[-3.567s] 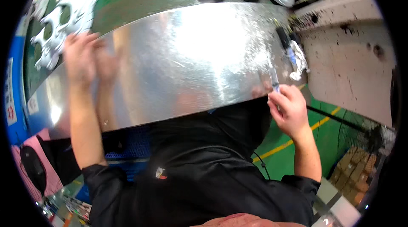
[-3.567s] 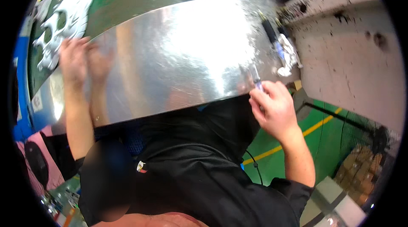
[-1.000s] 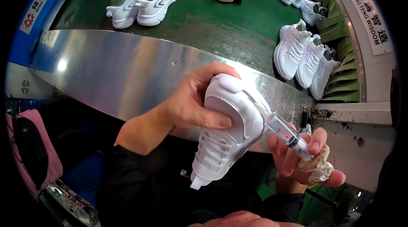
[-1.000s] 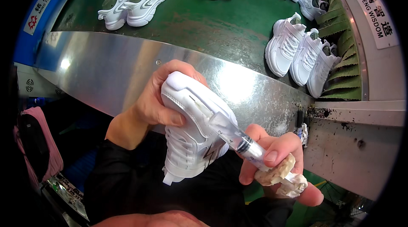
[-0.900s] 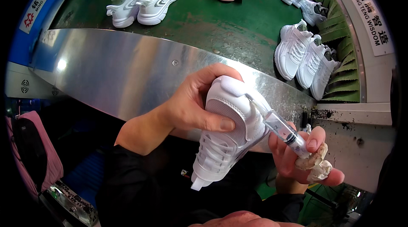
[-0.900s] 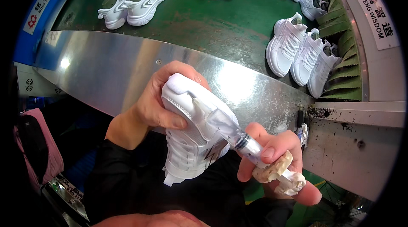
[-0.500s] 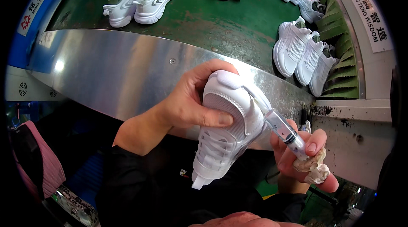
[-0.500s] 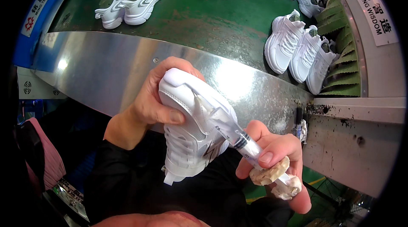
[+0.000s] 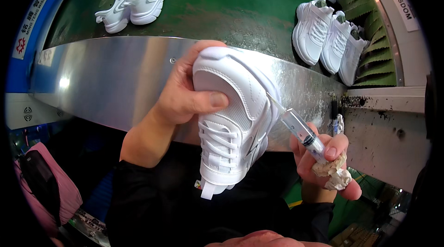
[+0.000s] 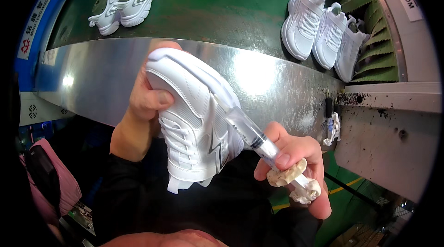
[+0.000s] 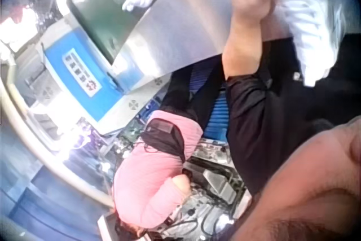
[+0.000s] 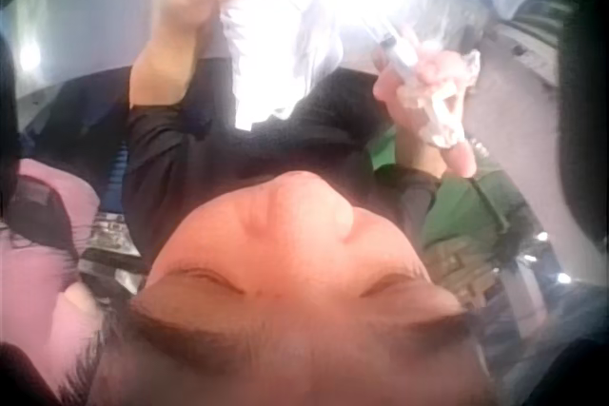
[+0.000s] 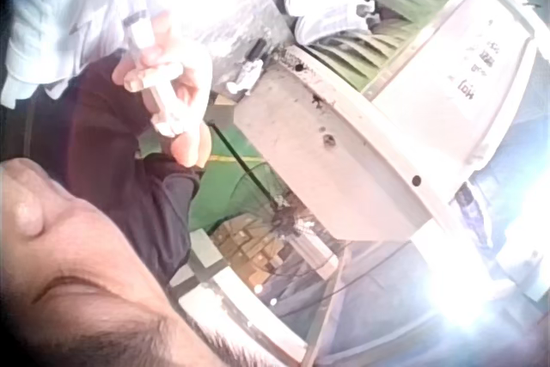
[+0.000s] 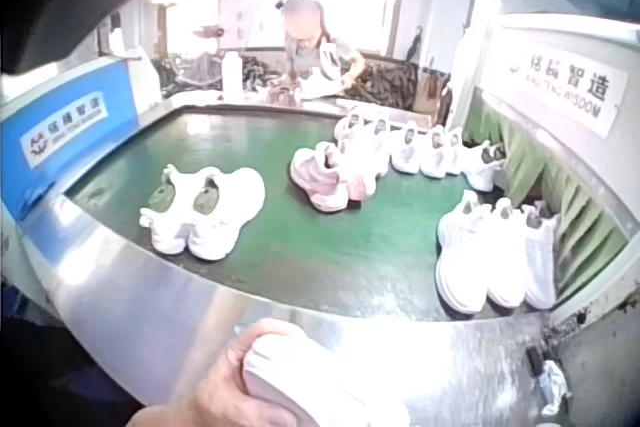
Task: The person uses a syringe to apply glue along the seams of white and pink sneakers on a factory assembly line. They pick up each shoe, inject glue into the sole and upper seams, and place the shoe back on the conveyor.
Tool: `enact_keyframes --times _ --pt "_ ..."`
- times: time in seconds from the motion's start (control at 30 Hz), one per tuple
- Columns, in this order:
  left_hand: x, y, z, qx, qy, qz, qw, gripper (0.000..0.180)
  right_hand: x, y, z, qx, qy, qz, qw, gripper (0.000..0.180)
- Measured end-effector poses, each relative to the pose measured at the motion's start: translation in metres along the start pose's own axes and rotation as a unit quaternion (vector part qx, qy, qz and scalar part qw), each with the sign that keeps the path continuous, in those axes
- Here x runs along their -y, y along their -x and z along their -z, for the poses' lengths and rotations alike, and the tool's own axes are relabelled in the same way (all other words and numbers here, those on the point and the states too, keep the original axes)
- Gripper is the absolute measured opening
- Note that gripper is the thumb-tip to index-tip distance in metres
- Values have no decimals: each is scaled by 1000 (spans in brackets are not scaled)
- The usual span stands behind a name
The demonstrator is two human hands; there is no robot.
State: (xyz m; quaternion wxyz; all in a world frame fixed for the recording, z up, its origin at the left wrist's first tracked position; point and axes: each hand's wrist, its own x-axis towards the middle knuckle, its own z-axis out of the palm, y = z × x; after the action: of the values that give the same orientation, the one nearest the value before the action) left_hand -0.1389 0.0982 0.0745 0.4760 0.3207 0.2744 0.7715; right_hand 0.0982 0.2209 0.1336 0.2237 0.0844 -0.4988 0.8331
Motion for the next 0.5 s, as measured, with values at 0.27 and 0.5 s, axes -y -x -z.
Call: enact_keyframes --times 0.27,0.5 --pt "1 -2 0 -57 26 11 998 63 -16 9 9 7 -30 18 999 82" --pt "3 -6 -1 -101 12 31 994 58 -21 18 15 -10 22 -14 1000 74"
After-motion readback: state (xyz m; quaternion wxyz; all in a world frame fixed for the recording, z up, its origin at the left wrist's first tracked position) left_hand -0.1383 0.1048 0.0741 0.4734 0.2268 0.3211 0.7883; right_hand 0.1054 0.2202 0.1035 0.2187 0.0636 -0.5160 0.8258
